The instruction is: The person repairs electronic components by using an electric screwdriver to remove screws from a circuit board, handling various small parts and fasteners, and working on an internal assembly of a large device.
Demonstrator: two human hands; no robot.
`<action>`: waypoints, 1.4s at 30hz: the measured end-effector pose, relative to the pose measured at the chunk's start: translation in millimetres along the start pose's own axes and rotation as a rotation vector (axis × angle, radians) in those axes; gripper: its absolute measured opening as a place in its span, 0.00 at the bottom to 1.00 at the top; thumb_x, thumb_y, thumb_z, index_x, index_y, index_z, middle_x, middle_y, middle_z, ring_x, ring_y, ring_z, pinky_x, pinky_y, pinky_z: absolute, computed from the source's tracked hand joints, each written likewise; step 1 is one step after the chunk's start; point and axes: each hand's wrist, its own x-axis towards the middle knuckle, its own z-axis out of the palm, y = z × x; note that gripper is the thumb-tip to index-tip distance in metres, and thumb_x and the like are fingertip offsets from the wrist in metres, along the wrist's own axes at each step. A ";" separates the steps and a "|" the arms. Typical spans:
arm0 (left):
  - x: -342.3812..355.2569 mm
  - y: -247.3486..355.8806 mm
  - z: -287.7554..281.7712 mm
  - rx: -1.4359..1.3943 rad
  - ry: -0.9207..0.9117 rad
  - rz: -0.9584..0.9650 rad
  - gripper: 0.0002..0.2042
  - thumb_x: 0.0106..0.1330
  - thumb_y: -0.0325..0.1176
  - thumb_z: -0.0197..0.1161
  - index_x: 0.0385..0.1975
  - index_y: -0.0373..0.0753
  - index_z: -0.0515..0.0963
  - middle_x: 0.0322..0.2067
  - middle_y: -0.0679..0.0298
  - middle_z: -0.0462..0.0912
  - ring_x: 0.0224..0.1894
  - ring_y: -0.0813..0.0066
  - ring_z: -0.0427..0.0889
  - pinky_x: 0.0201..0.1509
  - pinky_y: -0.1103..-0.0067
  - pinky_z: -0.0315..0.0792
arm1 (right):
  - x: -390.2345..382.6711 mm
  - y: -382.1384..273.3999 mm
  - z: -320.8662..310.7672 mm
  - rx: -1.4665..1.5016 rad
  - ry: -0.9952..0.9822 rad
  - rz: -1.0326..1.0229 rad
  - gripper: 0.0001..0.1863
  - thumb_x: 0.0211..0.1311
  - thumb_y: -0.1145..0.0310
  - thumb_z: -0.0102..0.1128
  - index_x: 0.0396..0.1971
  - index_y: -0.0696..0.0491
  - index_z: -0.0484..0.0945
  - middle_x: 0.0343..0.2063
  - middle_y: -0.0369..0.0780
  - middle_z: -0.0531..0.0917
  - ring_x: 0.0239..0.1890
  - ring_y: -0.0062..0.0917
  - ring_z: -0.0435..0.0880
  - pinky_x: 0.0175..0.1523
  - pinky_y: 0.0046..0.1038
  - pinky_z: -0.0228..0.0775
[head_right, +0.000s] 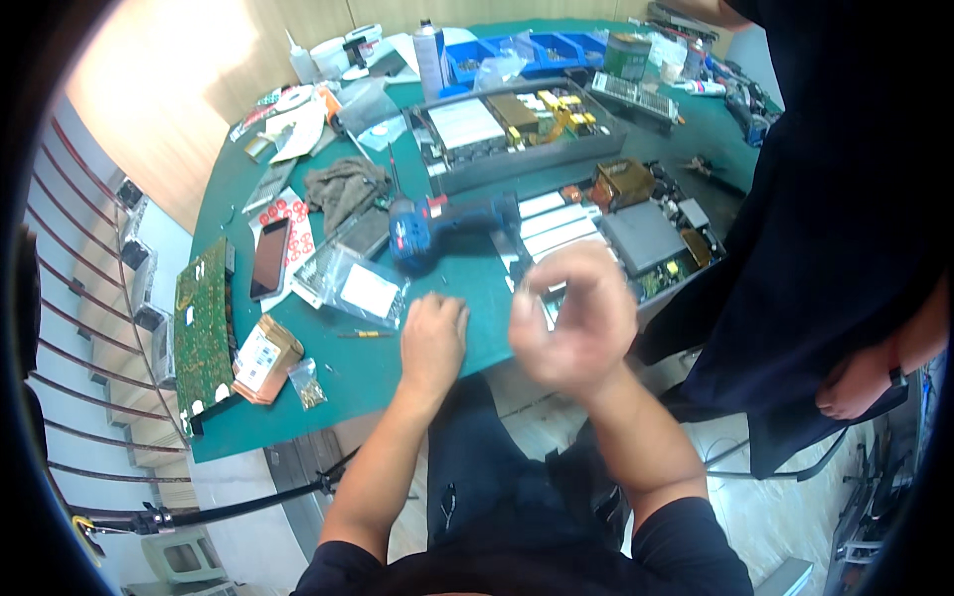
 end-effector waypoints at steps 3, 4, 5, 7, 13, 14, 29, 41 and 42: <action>-3.9 -10.5 -6.4 0.071 -0.015 0.022 0.03 0.56 0.26 0.62 0.28 0.37 0.76 0.30 0.57 0.76 0.35 0.58 0.76 0.39 0.68 0.73 | 80.7 43.3 37.1 -0.009 0.087 -0.063 0.06 0.50 0.82 0.60 0.29 0.60 0.72 0.27 0.38 0.75 0.30 0.18 0.73 0.37 0.18 0.67; -5.7 -11.0 -6.6 0.048 -0.011 0.020 0.03 0.56 0.26 0.63 0.29 0.37 0.77 0.30 0.57 0.76 0.35 0.57 0.76 0.39 0.68 0.73 | 113.4 59.3 52.2 -0.233 0.154 -0.027 0.06 0.53 0.76 0.60 0.31 0.60 0.76 0.27 0.40 0.80 0.32 0.23 0.79 0.40 0.22 0.71; -5.0 -6.0 -2.8 0.010 -0.004 0.025 0.04 0.56 0.26 0.64 0.30 0.37 0.78 0.29 0.56 0.77 0.35 0.57 0.76 0.39 0.67 0.72 | 155.3 94.6 57.5 -0.378 0.123 0.030 0.09 0.54 0.72 0.60 0.34 0.60 0.77 0.29 0.41 0.82 0.34 0.27 0.81 0.42 0.26 0.73; 0.4 11.3 15.6 -0.082 0.003 0.054 0.05 0.56 0.26 0.65 0.31 0.36 0.79 0.29 0.56 0.77 0.34 0.56 0.76 0.39 0.67 0.72 | 222.3 163.5 42.2 -0.699 0.062 0.129 0.16 0.55 0.65 0.59 0.40 0.61 0.79 0.32 0.45 0.85 0.36 0.34 0.84 0.45 0.31 0.75; -7.5 -8.5 -3.8 -0.070 -0.026 0.054 0.05 0.55 0.25 0.65 0.31 0.36 0.78 0.29 0.57 0.77 0.33 0.56 0.75 0.38 0.67 0.71 | 200.0 101.7 44.2 -0.398 0.095 0.114 0.15 0.58 0.68 0.58 0.43 0.60 0.80 0.32 0.43 0.85 0.34 0.26 0.84 0.43 0.26 0.75; -7.0 -7.5 -2.5 -0.073 -0.033 0.044 0.05 0.55 0.25 0.65 0.31 0.36 0.78 0.29 0.57 0.77 0.33 0.56 0.75 0.38 0.67 0.71 | 184.8 92.9 32.1 -0.367 0.067 0.104 0.14 0.59 0.69 0.58 0.42 0.61 0.80 0.32 0.41 0.85 0.34 0.23 0.83 0.44 0.25 0.74; -36.6 109.1 -34.1 -1.671 -0.050 -0.688 0.09 0.67 0.30 0.64 0.39 0.32 0.76 0.33 0.63 0.80 0.34 0.81 0.78 0.39 0.83 0.73 | -78.2 -44.0 -44.3 -0.091 -0.236 0.599 0.09 0.55 0.77 0.67 0.37 0.58 0.80 0.32 0.40 0.80 0.33 0.24 0.81 0.39 0.24 0.73; -72.7 145.5 -36.0 -1.751 -0.167 -0.751 0.09 0.67 0.31 0.63 0.40 0.32 0.77 0.37 0.59 0.82 0.39 0.72 0.81 0.47 0.76 0.77 | -116.2 -65.2 -72.4 0.017 -0.017 0.582 0.08 0.51 0.80 0.65 0.33 0.58 0.80 0.33 0.38 0.76 0.33 0.21 0.76 0.39 0.22 0.69; -72.0 148.4 -36.1 -1.742 -0.166 -0.771 0.10 0.67 0.31 0.63 0.41 0.32 0.78 0.36 0.59 0.82 0.38 0.74 0.82 0.45 0.77 0.78 | -116.6 -66.2 -73.3 -0.015 -0.014 0.556 0.08 0.51 0.81 0.65 0.33 0.58 0.80 0.33 0.38 0.76 0.33 0.21 0.76 0.39 0.22 0.70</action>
